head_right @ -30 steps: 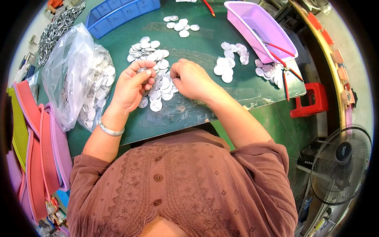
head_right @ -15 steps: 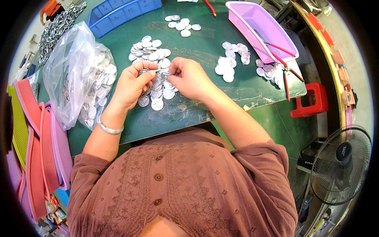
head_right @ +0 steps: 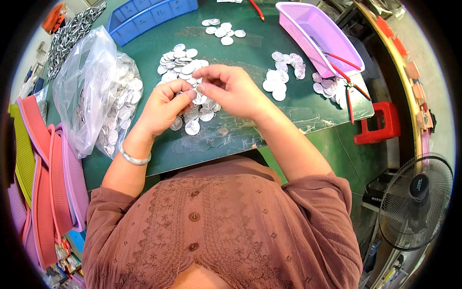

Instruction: The person sorts small, round, silver-colored metal discs from a plastic bag onto a green table. They handle the discs by hand, picking them up, separating them, and stacking them into piles.

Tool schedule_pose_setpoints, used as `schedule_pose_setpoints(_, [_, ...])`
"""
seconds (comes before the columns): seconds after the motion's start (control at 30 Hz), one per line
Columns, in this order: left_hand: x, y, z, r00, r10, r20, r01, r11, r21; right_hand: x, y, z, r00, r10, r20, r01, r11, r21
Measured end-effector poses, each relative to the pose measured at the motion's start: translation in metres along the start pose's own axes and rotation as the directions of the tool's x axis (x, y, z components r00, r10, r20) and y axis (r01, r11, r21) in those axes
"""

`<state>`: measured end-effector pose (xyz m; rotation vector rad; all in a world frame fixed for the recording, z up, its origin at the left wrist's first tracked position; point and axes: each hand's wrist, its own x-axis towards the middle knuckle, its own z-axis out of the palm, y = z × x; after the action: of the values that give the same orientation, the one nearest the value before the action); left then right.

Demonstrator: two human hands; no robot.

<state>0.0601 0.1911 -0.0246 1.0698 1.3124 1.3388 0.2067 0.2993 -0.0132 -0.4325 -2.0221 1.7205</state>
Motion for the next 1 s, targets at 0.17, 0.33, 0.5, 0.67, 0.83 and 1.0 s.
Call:
schedule_pose_setpoints(0.17, [0.000, 0.005, 0.001, 0.995, -0.006, -0.096, -0.005, 0.994, -0.113, 0.000, -0.004, 0.000, 0.992, 0.123, 0.016, -0.123, 0.992, 0.016])
schedule_pose_setpoints(0.33, [-0.001, 0.003, 0.001, 0.995, 0.041, -0.088, -0.054, 0.986, -0.155, -0.001, -0.002, 0.004, 0.983, 0.171, -0.063, -0.134, 0.912, 0.387])
schedule_pose_setpoints(0.5, [-0.001, 0.000, 0.004, 0.979, 0.100, -0.175, -0.130, 0.978, -0.165, -0.002, 0.000, 0.010, 0.983, 0.170, -0.067, -0.129, 0.904, 0.408])
schedule_pose_setpoints(0.67, [-0.001, 0.002, 0.004, 0.975, 0.105, -0.194, -0.136, 0.979, -0.150, -0.004, 0.002, 0.010, 0.991, 0.112, -0.075, -0.088, 0.960, 0.266])
schedule_pose_setpoints(0.83, [-0.001, 0.000, 0.004, 0.975, 0.112, -0.189, -0.145, 0.974, -0.172, -0.005, 0.002, 0.010, 0.992, 0.098, -0.076, -0.078, 0.970, 0.229])
schedule_pose_setpoints(1.0, [-0.001, 0.000, 0.002, 0.987, 0.046, -0.156, -0.075, 0.979, -0.189, -0.007, 0.001, 0.009, 0.990, 0.106, -0.088, -0.088, 0.978, 0.188])
